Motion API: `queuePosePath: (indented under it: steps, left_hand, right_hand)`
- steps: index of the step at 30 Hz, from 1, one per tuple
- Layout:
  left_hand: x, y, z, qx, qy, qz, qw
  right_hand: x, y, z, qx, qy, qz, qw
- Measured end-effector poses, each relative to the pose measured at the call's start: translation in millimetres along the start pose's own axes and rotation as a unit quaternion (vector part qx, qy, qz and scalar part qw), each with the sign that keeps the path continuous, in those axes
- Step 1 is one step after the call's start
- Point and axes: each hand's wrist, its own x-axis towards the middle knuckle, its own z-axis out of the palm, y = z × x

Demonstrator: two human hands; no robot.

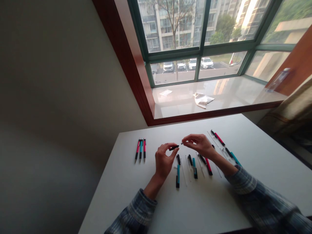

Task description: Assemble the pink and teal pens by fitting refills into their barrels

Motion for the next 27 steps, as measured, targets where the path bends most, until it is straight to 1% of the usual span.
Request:
queuePosePath:
  steps: [4, 12, 14, 16, 18, 20, 27]
  left_hand:
    - [-0.9, -0.2, 0.9, 0.000, -0.011, 0.005, 1.000]
    - [-1.7, -0.1, 1.7, -0.002, -0.008, 0.028, 1.000]
    - [-1.6, 0.4, 1.4, 0.004, -0.007, 0.030, 1.000]
    - [-1.5, 1.0, 1.1, 0.012, -0.010, 0.033, 0.999]
    - [-1.5, 1.7, 0.8, 0.020, -0.017, 0.039, 0.999]
    - [-1.4, 2.2, 0.6, 0.027, -0.026, 0.046, 0.998]
    - [-1.9, 1.5, 0.6, 0.023, -0.035, 0.050, 0.998]
  right_hand:
    - [-0.5, 1.0, 1.2, -0.002, -0.011, 0.007, 1.000]
    - [-1.6, 7.1, 3.9, 0.005, -0.033, 0.017, 0.999]
    - [-2.4, 7.3, 4.2, -0.023, -0.037, 0.014, 0.999]
    - [-3.5, 5.9, 4.4, -0.078, -0.035, -0.003, 0.996]
    - [-4.4, 3.4, 4.7, -0.139, -0.035, -0.022, 0.989]
    - [-5.1, 0.7, 4.8, -0.176, -0.043, -0.035, 0.983]
    - [-5.9, -2.4, 3.2, -0.153, -0.066, -0.055, 0.984]
